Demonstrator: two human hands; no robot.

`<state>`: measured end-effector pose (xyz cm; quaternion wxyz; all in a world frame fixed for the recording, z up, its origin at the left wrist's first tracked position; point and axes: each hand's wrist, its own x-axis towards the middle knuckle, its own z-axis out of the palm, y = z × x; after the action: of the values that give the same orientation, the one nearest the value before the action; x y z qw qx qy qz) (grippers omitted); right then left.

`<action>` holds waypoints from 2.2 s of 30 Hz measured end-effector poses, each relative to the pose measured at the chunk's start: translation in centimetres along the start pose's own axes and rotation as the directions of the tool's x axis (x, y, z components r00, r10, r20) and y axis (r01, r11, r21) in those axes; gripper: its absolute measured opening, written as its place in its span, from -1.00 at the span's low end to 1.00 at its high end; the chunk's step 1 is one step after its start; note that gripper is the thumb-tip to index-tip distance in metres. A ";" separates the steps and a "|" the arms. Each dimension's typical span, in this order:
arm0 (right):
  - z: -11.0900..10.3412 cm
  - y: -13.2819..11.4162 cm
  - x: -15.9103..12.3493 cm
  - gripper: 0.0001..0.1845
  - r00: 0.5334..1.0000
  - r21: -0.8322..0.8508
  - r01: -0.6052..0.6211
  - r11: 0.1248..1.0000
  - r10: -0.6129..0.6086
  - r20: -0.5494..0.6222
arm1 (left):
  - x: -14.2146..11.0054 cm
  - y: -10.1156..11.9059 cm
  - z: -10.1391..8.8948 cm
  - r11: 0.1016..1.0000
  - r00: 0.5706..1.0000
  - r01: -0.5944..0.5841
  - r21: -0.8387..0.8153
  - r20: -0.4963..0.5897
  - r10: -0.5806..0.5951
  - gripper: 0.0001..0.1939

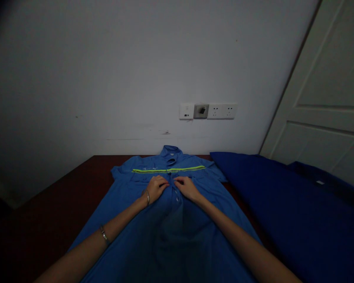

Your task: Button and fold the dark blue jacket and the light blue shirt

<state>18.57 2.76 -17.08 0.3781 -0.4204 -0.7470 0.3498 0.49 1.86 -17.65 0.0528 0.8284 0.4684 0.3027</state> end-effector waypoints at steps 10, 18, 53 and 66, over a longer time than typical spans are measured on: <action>-0.5 -0.5 -0.1 -0.66 0.995 -0.025 0.056 0.998 -0.054 0.079 | -0.4 0.2 0.0 0.998 0.999 -0.045 0.052 0.010 0.045 -0.83; -1.4 -0.3 1.1 -0.70 0.981 0.027 0.012 1.000 -0.017 0.195 | -0.5 0.2 0.1 0.997 0.996 -0.076 0.005 -0.039 0.076 -0.83; -1.4 -1.3 1.3 -0.68 0.984 -0.120 0.050 0.992 -0.028 0.174 | -0.4 -0.1 0.4 0.994 0.993 -0.067 -0.085 -0.102 0.058 -0.87; -1.3 0.0 1.7 -0.71 0.972 -0.020 -0.113 0.993 0.114 0.205 | -0.5 0.0 0.4 0.996 0.992 -0.076 -0.049 -0.102 0.070 -0.88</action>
<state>19.08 4.52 -15.98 0.2765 -0.4255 -0.7582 0.4095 0.52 1.58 -18.19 0.0398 0.8271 0.4317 0.3578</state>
